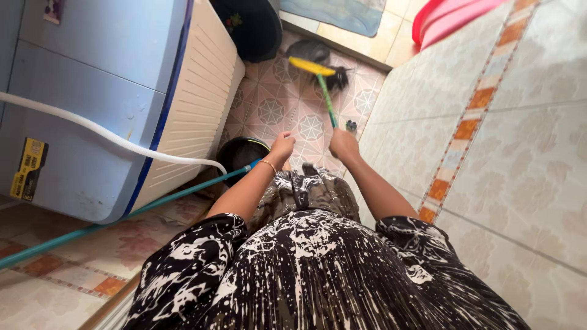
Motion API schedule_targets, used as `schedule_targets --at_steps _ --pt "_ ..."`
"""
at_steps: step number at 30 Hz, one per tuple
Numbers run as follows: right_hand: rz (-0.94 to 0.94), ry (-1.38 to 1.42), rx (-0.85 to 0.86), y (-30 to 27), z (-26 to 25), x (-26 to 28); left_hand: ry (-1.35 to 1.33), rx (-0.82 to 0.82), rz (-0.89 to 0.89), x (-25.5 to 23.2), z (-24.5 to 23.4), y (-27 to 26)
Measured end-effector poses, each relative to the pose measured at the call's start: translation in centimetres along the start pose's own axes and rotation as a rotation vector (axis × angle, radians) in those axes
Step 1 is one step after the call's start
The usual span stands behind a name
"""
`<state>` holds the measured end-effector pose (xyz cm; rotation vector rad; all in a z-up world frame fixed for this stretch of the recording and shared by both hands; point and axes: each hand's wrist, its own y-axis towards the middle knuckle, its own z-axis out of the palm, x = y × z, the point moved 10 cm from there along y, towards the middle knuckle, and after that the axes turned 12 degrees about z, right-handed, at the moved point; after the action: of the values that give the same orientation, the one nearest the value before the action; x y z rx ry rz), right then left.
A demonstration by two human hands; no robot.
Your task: The person sweeps the bathroom floor with a broom and then dips a mop into a bucket of water to clean the tiles near a washing machine.
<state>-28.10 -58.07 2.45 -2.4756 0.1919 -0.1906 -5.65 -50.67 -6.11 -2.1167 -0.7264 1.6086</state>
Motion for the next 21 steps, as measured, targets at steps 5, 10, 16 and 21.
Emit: schedule_targets --at_steps 5,10,16,21 --pt "-0.012 -0.068 0.296 -0.7 2.8 -0.4 -0.062 -0.075 -0.031 0.8 -0.4 -0.2" --pt "-0.288 -0.077 0.445 -0.2 -1.8 0.8 -0.067 -0.226 -0.106 2.2 -0.4 -0.5" --pt "-0.21 -0.129 0.645 2.0 -18.3 1.8 -0.338 -0.461 -0.166 3.5 1.4 0.1" --pt "-0.525 -0.498 0.297 4.3 -21.9 6.0 -0.518 -0.56 -0.277 2.7 3.9 -1.5"
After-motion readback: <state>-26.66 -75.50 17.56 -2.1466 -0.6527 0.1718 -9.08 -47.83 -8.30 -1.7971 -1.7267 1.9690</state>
